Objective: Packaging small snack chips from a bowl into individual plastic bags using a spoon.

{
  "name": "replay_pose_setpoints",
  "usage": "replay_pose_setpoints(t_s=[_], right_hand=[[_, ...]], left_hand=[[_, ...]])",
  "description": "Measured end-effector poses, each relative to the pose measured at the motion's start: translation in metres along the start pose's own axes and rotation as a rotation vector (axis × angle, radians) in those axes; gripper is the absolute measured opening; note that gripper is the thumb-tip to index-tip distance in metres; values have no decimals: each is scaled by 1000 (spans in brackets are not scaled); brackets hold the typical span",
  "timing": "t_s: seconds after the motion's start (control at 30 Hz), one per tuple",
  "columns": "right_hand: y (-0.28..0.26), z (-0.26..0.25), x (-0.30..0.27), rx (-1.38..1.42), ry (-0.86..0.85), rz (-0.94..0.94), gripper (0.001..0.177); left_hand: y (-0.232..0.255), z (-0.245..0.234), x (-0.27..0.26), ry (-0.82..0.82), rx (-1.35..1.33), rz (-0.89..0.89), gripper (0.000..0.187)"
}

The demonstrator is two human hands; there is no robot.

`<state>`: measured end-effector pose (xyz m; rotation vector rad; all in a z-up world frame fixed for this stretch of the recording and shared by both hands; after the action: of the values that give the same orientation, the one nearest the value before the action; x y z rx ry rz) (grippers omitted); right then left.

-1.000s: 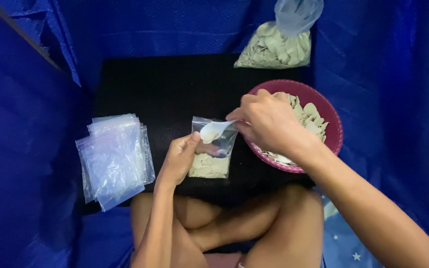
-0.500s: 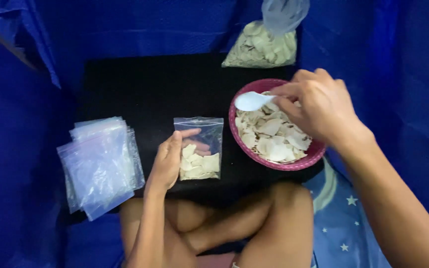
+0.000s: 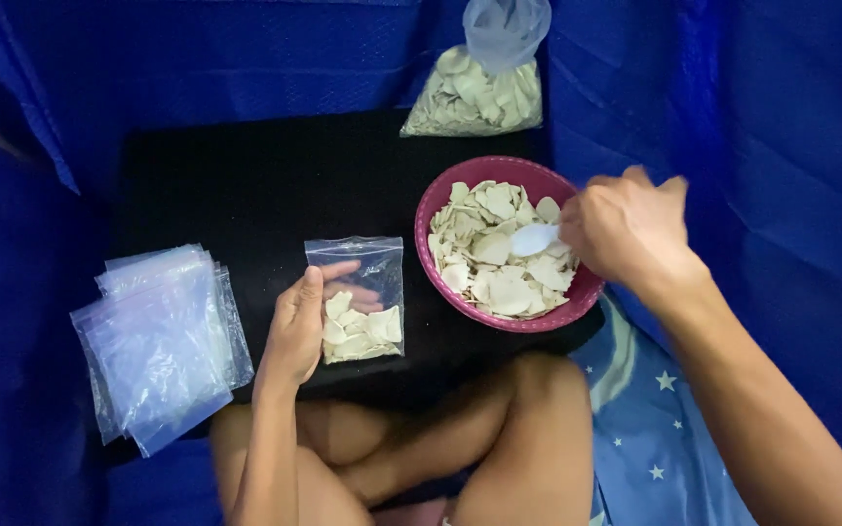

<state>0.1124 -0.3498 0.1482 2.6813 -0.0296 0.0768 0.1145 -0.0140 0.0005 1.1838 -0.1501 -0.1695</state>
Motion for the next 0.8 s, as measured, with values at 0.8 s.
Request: replay_pose_setpoints(t_s=[0.8], right_hand=[[-29,-24,16,1075,-28,-66,24]], left_hand=[[1,3,-1,1,20,-16,52]])
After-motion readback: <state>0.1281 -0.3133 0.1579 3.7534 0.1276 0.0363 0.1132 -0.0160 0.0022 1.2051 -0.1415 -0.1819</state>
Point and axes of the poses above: each hand's wrist, its own x-axis towards the middle knuckle, its own z-axis out of the palm, y = z × x, the point moved 2 cm from there along x, towards the middle knuckle
